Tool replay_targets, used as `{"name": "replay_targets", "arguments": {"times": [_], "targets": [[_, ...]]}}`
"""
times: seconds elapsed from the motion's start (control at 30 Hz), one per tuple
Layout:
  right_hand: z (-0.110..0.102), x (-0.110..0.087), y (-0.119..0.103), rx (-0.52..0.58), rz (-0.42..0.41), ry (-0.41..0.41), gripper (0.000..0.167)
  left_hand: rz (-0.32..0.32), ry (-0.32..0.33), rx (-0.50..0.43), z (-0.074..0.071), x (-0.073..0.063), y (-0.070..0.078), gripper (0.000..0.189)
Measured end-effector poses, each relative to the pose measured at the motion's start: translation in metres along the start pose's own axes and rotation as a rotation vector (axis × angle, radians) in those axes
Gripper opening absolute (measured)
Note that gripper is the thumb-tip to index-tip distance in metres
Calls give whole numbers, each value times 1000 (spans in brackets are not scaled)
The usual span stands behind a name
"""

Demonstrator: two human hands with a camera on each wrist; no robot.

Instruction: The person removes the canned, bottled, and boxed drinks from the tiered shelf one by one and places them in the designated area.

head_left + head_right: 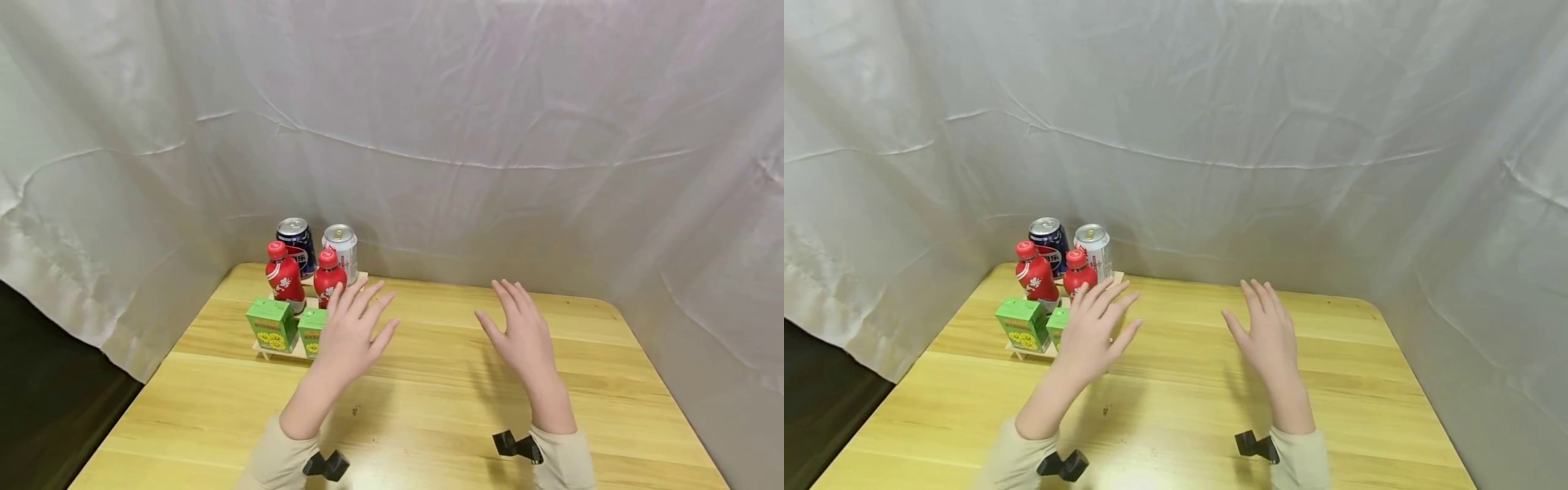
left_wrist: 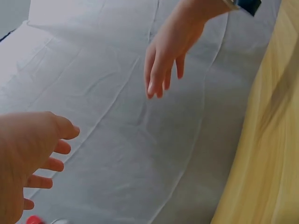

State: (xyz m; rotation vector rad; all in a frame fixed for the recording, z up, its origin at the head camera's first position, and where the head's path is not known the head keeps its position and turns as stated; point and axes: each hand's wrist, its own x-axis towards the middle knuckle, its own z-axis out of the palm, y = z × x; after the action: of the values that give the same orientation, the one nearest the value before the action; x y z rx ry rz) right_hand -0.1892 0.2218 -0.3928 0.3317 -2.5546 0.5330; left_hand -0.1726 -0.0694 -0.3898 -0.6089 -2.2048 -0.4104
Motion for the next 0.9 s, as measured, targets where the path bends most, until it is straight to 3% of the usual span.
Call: {"name": "replay_targets", "arguments": {"times": [0.13,0.3,0.53,0.9], "targets": [[1,8,-3,-4,-138,107,61,-19,50,2,-15,-11,-20,38],[3,18,-9,-5,-277,187,60,-94,76,27,-34,-24,-44,39],[5,30,-25,-19,-412,187,60,-154,103,100,-55,-45,-74,41],[12,45,-51,-34,-567,146,59,-160,102,243,-78,-80,-122,57]]}}
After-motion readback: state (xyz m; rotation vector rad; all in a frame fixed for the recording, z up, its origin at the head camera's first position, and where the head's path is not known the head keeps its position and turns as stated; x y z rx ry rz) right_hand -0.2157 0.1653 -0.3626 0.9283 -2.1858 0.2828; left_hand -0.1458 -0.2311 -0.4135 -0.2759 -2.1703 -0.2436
